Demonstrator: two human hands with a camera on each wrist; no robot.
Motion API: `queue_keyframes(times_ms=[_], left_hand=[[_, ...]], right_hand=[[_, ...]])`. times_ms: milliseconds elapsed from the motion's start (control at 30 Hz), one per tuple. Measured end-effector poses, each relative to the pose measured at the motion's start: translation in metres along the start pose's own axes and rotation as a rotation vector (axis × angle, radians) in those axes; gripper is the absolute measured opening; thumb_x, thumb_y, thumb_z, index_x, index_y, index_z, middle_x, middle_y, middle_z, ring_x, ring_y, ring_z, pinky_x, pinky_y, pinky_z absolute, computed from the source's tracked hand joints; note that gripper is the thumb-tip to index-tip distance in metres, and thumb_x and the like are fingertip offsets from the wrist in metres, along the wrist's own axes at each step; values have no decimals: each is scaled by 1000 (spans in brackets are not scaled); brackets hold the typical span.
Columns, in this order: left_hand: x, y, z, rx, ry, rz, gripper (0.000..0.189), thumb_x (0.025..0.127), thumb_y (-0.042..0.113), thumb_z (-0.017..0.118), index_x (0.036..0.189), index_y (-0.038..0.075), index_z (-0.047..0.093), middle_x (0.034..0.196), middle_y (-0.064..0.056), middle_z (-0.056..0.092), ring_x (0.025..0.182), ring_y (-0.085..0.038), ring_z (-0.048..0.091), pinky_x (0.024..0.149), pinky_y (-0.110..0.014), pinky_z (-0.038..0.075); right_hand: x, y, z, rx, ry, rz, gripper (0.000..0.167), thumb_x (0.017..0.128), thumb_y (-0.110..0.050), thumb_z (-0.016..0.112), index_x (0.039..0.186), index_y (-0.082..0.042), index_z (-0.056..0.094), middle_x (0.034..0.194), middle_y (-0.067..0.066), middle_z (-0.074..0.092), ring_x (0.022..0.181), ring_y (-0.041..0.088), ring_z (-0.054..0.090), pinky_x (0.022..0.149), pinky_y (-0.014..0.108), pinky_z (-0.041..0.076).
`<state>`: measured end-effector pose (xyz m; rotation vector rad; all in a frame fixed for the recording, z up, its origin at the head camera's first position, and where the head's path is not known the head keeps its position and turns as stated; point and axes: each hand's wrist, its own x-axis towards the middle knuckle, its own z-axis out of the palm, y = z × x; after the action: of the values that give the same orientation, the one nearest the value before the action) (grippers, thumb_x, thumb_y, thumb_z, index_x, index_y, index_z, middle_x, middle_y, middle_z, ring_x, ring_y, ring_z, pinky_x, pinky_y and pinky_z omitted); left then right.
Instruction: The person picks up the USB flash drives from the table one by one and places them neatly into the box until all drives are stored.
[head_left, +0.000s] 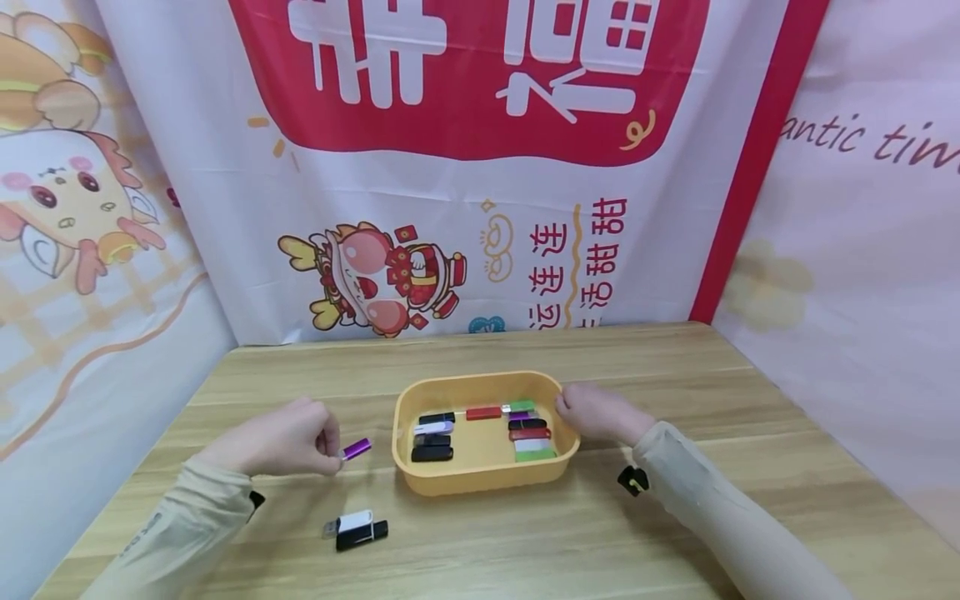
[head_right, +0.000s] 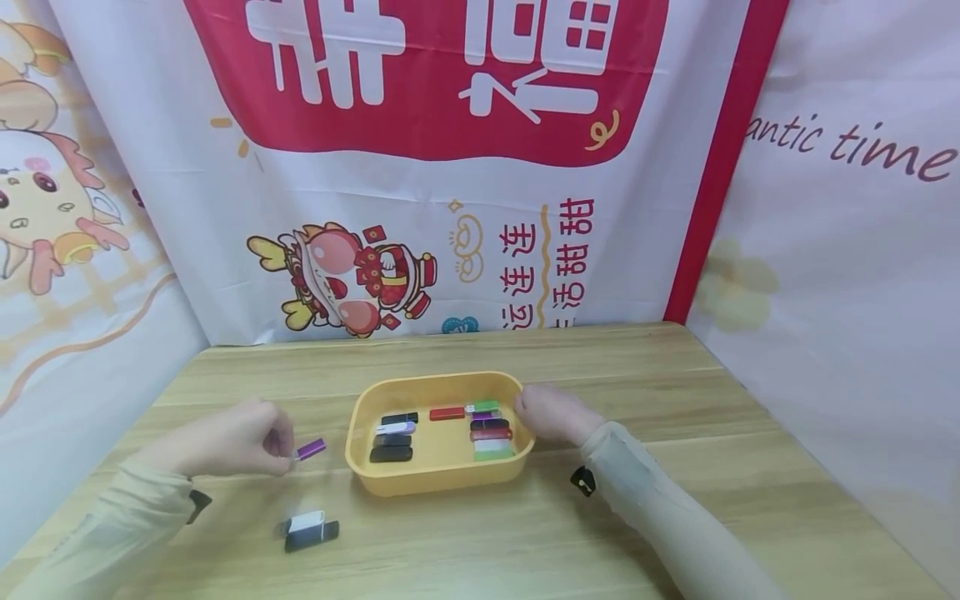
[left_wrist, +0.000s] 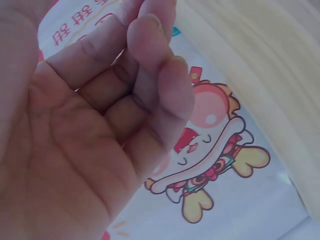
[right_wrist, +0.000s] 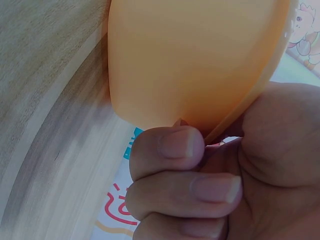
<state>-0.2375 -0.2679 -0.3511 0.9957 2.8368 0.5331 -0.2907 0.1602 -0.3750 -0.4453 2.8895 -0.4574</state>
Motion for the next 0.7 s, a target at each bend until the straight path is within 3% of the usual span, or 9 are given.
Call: queue_keyframes(times_ms=[200, 433, 567, 700], left_hand=[[-2, 16, -10, -40, 6, 6, 13, 74, 11, 73, 70, 21, 66, 63, 13, 58, 56, -5, 54, 53, -26, 50], [3, 34, -16, -24, 40, 32, 11, 76, 13, 74, 73, 22, 67, 66, 13, 58, 59, -5, 54, 55, -25, 49], [11, 43, -19, 2, 66, 53, 13, 76, 12, 74, 73, 22, 66, 65, 13, 56, 59, -5, 52, 54, -26, 48], [28, 54, -21, 64, 61, 68, 14, 76, 14, 73, 71, 24, 65, 63, 13, 55, 57, -5, 51, 51, -25, 46]], right_hand=[[0, 2, 1, 27, -8, -14, 29, 105, -20, 38, 90, -7, 59, 70, 6, 51, 57, 16, 50, 56, 32, 44], [1, 3, -1, -8, -2, -15, 30, 105, -20, 38, 85, -8, 58, 69, 6, 51, 58, 17, 50, 57, 33, 45], [0, 2, -2, -7, -2, -14, 31, 105, -20, 38, 83, -8, 57, 69, 6, 51, 57, 17, 50, 57, 33, 45], [0, 2, -1, 10, -7, -5, 30, 105, -20, 38, 86, -7, 59, 69, 6, 52, 57, 17, 51, 56, 33, 46]])
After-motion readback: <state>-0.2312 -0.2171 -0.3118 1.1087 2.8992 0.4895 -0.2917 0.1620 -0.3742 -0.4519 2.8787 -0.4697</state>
